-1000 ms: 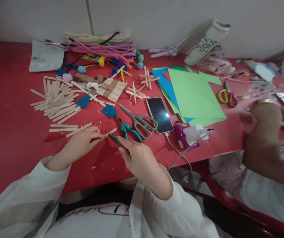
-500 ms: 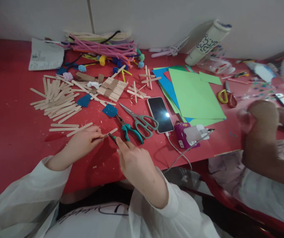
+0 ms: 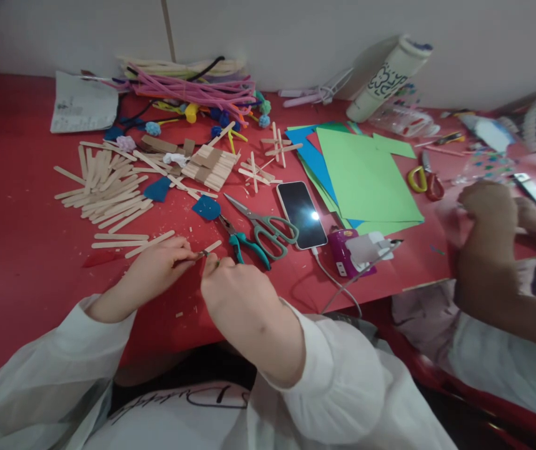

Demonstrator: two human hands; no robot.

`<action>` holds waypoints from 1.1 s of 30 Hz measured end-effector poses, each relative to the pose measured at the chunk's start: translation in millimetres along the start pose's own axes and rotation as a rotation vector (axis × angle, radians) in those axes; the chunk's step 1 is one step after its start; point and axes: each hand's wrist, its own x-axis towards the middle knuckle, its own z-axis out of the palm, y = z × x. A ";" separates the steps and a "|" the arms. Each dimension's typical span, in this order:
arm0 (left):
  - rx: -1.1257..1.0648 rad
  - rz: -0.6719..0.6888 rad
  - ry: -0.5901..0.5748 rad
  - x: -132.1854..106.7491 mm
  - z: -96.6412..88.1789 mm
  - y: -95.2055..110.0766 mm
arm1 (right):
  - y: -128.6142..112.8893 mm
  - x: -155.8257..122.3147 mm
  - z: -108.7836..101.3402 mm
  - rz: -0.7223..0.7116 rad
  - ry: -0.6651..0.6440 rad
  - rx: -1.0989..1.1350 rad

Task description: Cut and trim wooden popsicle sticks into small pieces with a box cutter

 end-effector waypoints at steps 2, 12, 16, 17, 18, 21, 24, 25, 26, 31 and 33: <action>-0.014 0.016 0.013 -0.2 0.0 -0.1 | 0.7 4.4 -6.6 -0.052 0.000 -0.023; -0.037 0.017 0.010 -0.6 3.3 -4.1 | 16.0 12.7 -10.4 -0.039 -0.041 0.061; -0.002 -0.049 0.020 -0.5 1.3 0.0 | 31.5 4.5 13.8 0.030 0.064 0.403; 0.009 -0.064 0.023 -0.6 0.7 1.1 | 34.6 1.8 22.0 0.042 0.098 0.518; 0.023 -0.078 0.026 -0.9 0.2 2.1 | 37.1 -0.9 30.3 0.066 0.120 0.629; 0.065 -0.093 0.021 -1.5 -0.9 3.4 | 39.3 -9.0 50.6 0.168 0.119 0.889; 0.076 -0.074 0.004 -1.2 -1.0 2.2 | 36.3 -15.6 57.8 0.205 0.209 0.914; 0.071 -0.066 0.001 -0.8 -0.9 1.5 | 35.0 -17.3 57.4 0.200 0.258 0.878; 0.066 -0.057 0.001 -0.4 -0.7 0.8 | 33.7 -18.6 56.1 0.190 0.298 0.832; 0.056 -0.032 -0.006 0.7 -0.3 -1.0 | 28.7 -22.4 48.7 0.151 0.304 0.610; 0.053 -0.031 -0.007 0.5 -0.5 -0.8 | 27.2 -23.6 48.5 0.149 0.289 0.538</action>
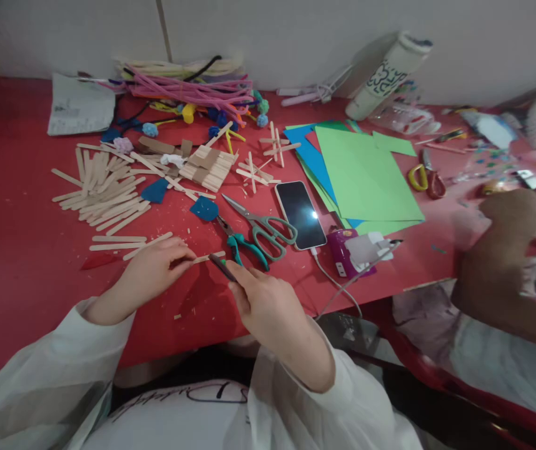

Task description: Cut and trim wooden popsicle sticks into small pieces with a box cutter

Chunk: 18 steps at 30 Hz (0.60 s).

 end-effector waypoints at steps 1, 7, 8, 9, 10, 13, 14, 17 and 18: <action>-0.001 0.002 0.002 -0.1 0.0 0.1 | -0.5 -0.7 0.4 -0.006 -0.006 -0.028; 0.002 0.000 0.005 0.1 1.5 0.3 | -5.2 -0.4 1.5 -0.057 -0.003 -0.116; 0.000 -0.001 0.003 0.2 1.7 0.4 | -6.4 0.3 1.5 -0.065 -0.002 -0.131; -0.002 -0.002 0.002 0.2 1.8 0.5 | -7.7 1.1 1.5 -0.070 -0.003 -0.150; -0.004 -0.001 0.002 0.2 1.9 0.6 | -8.9 1.8 1.5 -0.072 -0.008 -0.172; -0.005 0.004 0.017 -0.2 1.9 0.8 | -12.9 3.6 1.5 -0.059 -0.030 -0.250; -0.004 0.005 0.023 -0.4 2.0 0.8 | -14.4 4.0 1.6 -0.053 -0.039 -0.276; -0.004 0.005 0.030 -0.6 2.8 0.5 | -20.4 4.8 1.9 -0.035 -0.079 -0.351; -0.007 0.001 0.028 -0.6 3.1 0.4 | -23.1 5.0 1.9 -0.028 -0.099 -0.378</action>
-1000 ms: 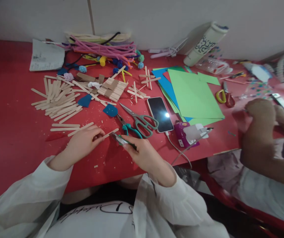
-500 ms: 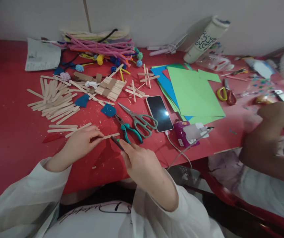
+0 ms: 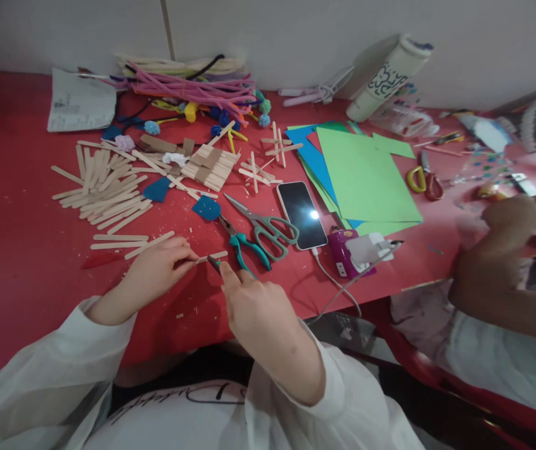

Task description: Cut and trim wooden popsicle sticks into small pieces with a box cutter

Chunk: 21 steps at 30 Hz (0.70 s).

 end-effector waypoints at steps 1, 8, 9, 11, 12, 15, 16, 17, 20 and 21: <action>-0.005 -0.005 -0.002 0.0 0.4 -0.1 | -2.8 0.2 -1.3 0.008 -0.022 -0.028; -0.037 -0.027 0.001 1.5 0.6 1.5 | -23.1 2.4 -18.7 0.006 -0.229 -0.170; -0.034 -0.029 -0.001 1.8 0.3 2.0 | -24.9 3.1 -20.8 -0.002 -0.238 -0.188; -0.029 -0.031 -0.005 2.2 -0.4 2.9 | -27.0 5.1 -23.9 -0.019 -0.235 -0.219; -0.027 -0.033 -0.008 2.3 -0.6 3.3 | -27.4 6.5 -25.0 -0.031 -0.230 -0.233; -0.020 -0.041 -0.016 2.5 -0.8 4.2 | -25.1 12.5 -28.4 -0.088 -0.242 -0.259; -0.018 -0.043 -0.021 2.5 -1.0 4.5 | -23.3 15.0 -29.8 -0.117 -0.251 -0.260; -0.014 -0.043 -0.027 2.5 -1.1 4.7 | -21.1 17.6 -31.2 -0.143 -0.256 -0.257; 0.005 -0.035 -0.037 2.7 -1.9 5.2 | -13.9 23.7 -35.1 -0.190 -0.240 -0.228; 0.011 -0.030 -0.035 2.8 -2.0 5.1 | -11.6 24.8 -35.8 -0.191 -0.231 -0.218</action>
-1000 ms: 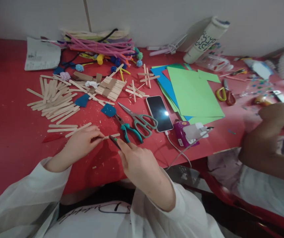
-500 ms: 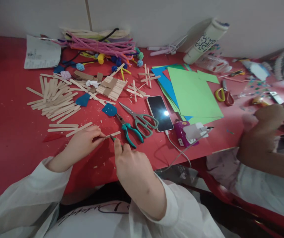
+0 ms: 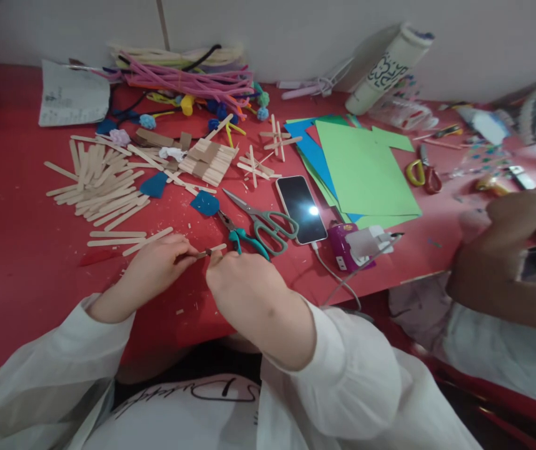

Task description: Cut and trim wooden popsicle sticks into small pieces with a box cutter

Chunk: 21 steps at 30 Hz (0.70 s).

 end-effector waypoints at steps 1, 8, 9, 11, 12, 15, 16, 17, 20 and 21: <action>0.005 0.006 0.005 0.1 0.0 -0.2 | 2.2 0.0 -0.1 -0.001 0.005 0.010; 0.015 0.044 0.043 0.2 1.8 -1.9 | 23.0 -3.0 7.9 0.122 0.002 0.363; 0.020 0.045 0.048 0.1 2.2 -2.0 | 27.5 -3.0 10.4 0.124 0.026 0.452; 0.026 0.046 0.058 -0.3 3.2 -2.4 | 35.8 -2.8 17.0 0.114 0.065 0.615; 0.026 0.048 0.062 -0.4 3.6 -2.7 | 39.3 -2.7 21.2 0.107 0.081 0.687; 0.019 0.056 0.071 -0.5 4.1 -3.1 | 45.9 -2.7 35.5 0.090 0.105 0.894; 0.015 0.052 0.069 -0.5 3.8 -2.8 | 46.7 -2.8 40.2 0.099 0.094 0.969; 0.011 0.044 0.062 -0.4 3.2 -2.2 | 47.0 -3.0 44.4 0.119 0.076 1.046; 0.001 0.014 0.019 0.0 0.8 0.0 | 44.7 -4.1 53.3 0.218 0.004 1.261; -0.003 0.007 0.010 0.1 0.1 0.6 | 43.2 -4.7 54.9 0.251 -0.012 1.309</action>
